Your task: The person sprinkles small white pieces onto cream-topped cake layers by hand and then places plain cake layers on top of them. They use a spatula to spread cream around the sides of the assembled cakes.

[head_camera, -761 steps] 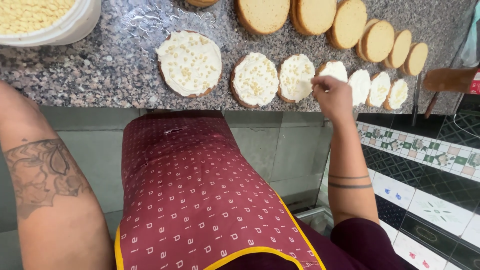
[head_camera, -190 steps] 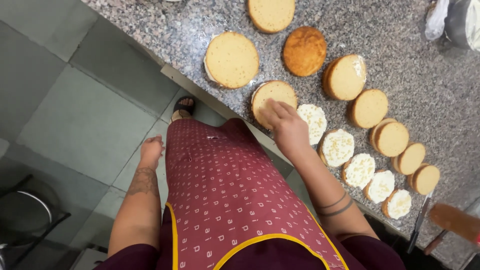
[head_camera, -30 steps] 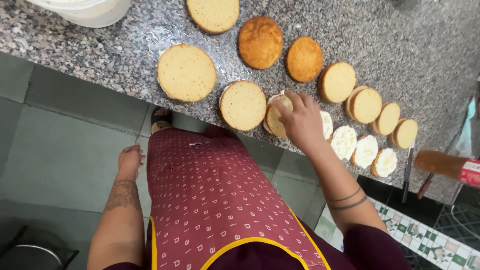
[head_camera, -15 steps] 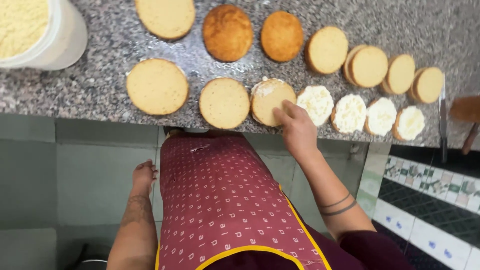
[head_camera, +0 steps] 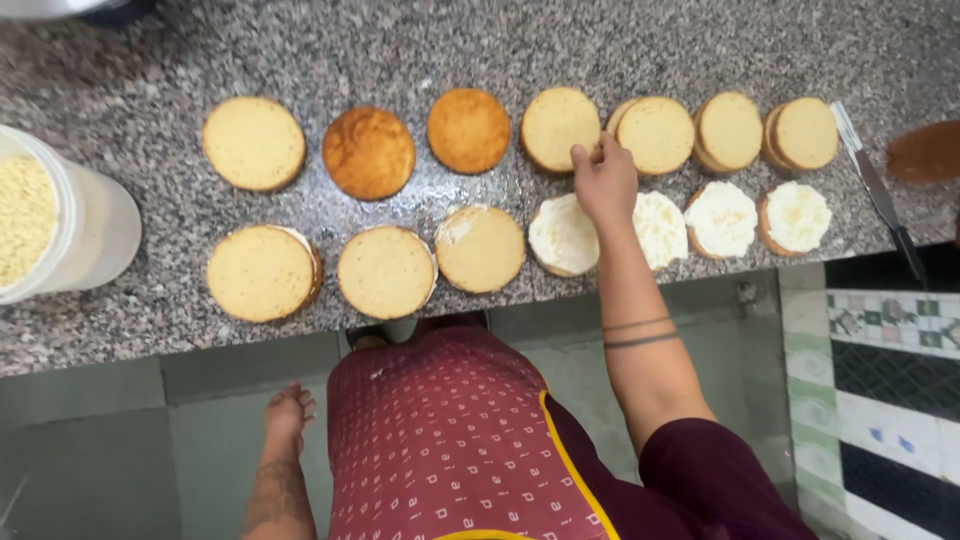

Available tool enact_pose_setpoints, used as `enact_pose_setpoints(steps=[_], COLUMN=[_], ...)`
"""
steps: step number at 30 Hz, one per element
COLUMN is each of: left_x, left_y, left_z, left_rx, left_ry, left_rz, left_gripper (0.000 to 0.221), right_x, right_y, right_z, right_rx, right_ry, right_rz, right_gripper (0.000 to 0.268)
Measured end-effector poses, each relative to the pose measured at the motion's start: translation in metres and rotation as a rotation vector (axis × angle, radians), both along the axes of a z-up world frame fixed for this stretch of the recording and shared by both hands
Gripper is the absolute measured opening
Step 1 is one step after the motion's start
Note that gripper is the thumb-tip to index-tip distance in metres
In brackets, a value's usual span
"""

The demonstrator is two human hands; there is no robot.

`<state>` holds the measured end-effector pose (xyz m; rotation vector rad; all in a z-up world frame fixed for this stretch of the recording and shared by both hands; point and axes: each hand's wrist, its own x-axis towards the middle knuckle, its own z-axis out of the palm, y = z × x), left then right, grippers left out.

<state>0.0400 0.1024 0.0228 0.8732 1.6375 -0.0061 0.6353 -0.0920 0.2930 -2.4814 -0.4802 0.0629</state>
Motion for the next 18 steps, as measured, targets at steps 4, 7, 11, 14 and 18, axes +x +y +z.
enact_pose_setpoints(steps=[4, 7, 11, 14, 18], left_x=[0.002, 0.002, -0.005, -0.017, -0.023], left_y=[-0.028, -0.063, -0.133, -0.185, -0.215], left_z=[0.018, 0.036, 0.032, 0.029, -0.008], left_rx=[0.013, 0.011, -0.043, -0.09, -0.084], left_ry=[0.007, 0.047, 0.088, 0.123, 0.171], left_rz=[0.046, 0.108, 0.178, 0.142, 0.045], left_gripper=[0.045, 0.046, 0.049, 0.05, 0.047], right_x=[0.038, 0.042, 0.048, 0.038, 0.02], right_y=[0.016, 0.027, 0.014, -0.001, -0.043], right_z=[0.001, -0.002, -0.024, -0.015, -0.002], right_rx=[-0.314, -0.2, 0.072, 0.438, 0.921], right_ry=[0.029, -0.053, -0.141, 0.312, 0.708], right_rz=[-0.057, -0.024, 0.144, 0.037, 0.095], right_gripper=[0.057, 0.06, 0.043, 0.031, 0.028])
